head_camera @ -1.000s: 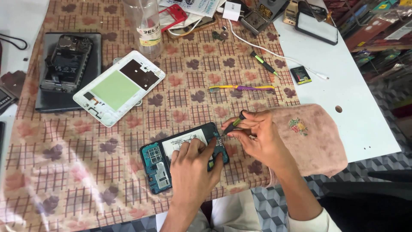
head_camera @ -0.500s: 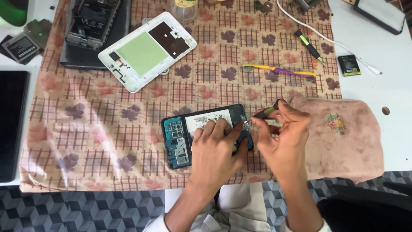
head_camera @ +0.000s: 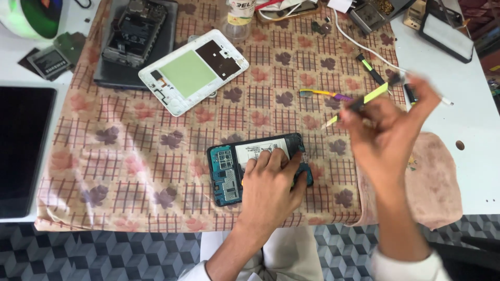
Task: The person uses a toothbrush and a screwdriver to clean and adjust the internal components of a disassembled smartphone. They brush the battery area and use the screwdriver to pry and manipulate parts near the battery and motherboard.
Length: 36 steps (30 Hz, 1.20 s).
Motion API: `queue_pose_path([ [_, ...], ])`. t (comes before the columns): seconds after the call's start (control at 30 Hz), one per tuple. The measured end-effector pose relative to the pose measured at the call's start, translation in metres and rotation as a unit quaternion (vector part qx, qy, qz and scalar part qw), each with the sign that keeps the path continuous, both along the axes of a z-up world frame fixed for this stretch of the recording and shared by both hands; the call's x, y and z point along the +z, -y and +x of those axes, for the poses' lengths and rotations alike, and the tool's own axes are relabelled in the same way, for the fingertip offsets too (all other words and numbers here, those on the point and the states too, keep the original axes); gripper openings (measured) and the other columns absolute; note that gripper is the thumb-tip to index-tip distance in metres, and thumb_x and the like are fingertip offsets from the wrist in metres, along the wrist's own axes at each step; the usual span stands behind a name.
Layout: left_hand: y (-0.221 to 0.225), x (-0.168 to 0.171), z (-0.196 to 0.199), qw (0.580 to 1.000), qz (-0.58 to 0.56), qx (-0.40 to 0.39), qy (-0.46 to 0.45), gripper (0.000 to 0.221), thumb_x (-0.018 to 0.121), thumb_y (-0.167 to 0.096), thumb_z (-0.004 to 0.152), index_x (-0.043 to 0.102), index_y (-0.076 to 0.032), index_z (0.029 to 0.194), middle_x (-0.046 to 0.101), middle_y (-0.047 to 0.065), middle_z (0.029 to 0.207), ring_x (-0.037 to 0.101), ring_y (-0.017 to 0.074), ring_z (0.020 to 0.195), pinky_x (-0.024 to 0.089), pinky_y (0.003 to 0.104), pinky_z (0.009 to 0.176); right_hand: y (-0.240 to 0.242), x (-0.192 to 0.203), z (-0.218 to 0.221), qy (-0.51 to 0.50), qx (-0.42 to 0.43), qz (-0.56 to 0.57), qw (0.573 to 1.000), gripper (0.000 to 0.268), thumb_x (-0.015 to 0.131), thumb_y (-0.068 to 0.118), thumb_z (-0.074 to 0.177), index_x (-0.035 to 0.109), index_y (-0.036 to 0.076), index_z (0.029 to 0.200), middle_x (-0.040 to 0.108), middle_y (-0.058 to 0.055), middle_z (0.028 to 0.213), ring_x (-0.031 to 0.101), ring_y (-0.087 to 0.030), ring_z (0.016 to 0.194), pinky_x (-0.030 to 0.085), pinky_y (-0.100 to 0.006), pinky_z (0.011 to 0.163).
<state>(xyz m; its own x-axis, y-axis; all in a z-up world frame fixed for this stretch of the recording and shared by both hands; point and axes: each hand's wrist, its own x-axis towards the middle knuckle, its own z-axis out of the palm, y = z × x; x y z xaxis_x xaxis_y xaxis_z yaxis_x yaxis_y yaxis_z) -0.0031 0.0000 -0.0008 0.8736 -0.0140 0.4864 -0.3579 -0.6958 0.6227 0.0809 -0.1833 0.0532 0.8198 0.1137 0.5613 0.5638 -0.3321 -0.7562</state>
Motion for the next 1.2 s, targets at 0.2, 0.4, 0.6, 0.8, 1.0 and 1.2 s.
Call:
queue_pose_path([
  [0.2, -0.001, -0.003, -0.001, 1.000, 0.000, -0.011, -0.009, 0.035, 0.074, -0.024, 0.085, 0.076, -0.007, 0.116, 0.058, 0.006, 0.080, 0.061, 0.0234, 0.078, 0.044, 0.041, 0.069, -0.002, -0.001, 0.084, -0.056, 0.171, -0.034, 0.983, 0.072, 0.064, -0.011, 0.112, 0.011, 0.009, 0.156, 0.069, -0.023, 0.095, 0.074, -0.024, 0.079, 0.063, -0.033, 0.069],
  [0.4, 0.000, 0.000, 0.002, 1.000, -0.010, -0.017, -0.012, 0.035, 0.074, -0.024, 0.087, 0.076, -0.006, 0.116, 0.060, 0.004, 0.077, 0.062, 0.0214, 0.075, 0.043, 0.040, 0.067, -0.005, -0.061, 0.097, -0.069, 0.119, 0.071, 0.988, 0.064, 0.066, -0.010, 0.106, 0.018, 0.009, 0.144, 0.068, -0.023, 0.106, 0.070, -0.023, 0.077, 0.063, -0.033, 0.068],
  [0.6, -0.001, 0.000, 0.002, 0.999, -0.007, -0.023, -0.024, 0.034, 0.074, -0.024, 0.087, 0.076, -0.005, 0.115, 0.060, 0.004, 0.079, 0.061, 0.0211, 0.075, 0.043, 0.039, 0.068, -0.009, -0.067, 0.088, -0.080, 0.175, 0.082, 0.978, 0.047, 0.063, -0.008, 0.106, 0.019, 0.009, 0.108, 0.068, -0.029, 0.117, 0.077, -0.029, 0.100, 0.069, -0.034, 0.081],
  [0.8, -0.001, -0.002, 0.002, 0.999, -0.008, -0.025, -0.033, 0.033, 0.074, -0.024, 0.089, 0.076, -0.006, 0.116, 0.059, 0.004, 0.079, 0.061, 0.0207, 0.076, 0.043, 0.039, 0.068, -0.019, -0.069, 0.085, -0.053, 0.223, -0.013, 0.973, 0.032, 0.057, -0.003, 0.106, 0.033, 0.007, 0.087, 0.067, -0.031, 0.128, 0.072, -0.031, 0.119, 0.068, -0.030, 0.082],
  [1.0, -0.001, -0.004, 0.003, 0.999, -0.009, -0.028, -0.030, 0.033, 0.073, -0.023, 0.089, 0.075, -0.005, 0.117, 0.060, 0.004, 0.081, 0.061, 0.0208, 0.078, 0.043, 0.039, 0.070, -0.023, -0.066, 0.078, -0.023, 0.154, -0.170, 0.973, 0.042, 0.069, 0.000, 0.095, 0.035, 0.010, 0.072, 0.075, -0.023, 0.115, 0.075, -0.020, 0.109, 0.047, -0.020, 0.047],
  [1.2, -0.001, -0.005, 0.001, 0.999, -0.010, -0.028, -0.033, 0.033, 0.073, -0.023, 0.089, 0.075, -0.005, 0.116, 0.061, 0.005, 0.082, 0.062, 0.0214, 0.077, 0.044, 0.039, 0.070, -0.023, -0.065, 0.078, -0.042, 0.173, -0.128, 0.976, 0.040, 0.068, -0.001, 0.097, 0.036, 0.010, 0.075, 0.073, -0.023, 0.122, 0.078, -0.015, 0.093, 0.054, -0.019, 0.056],
])
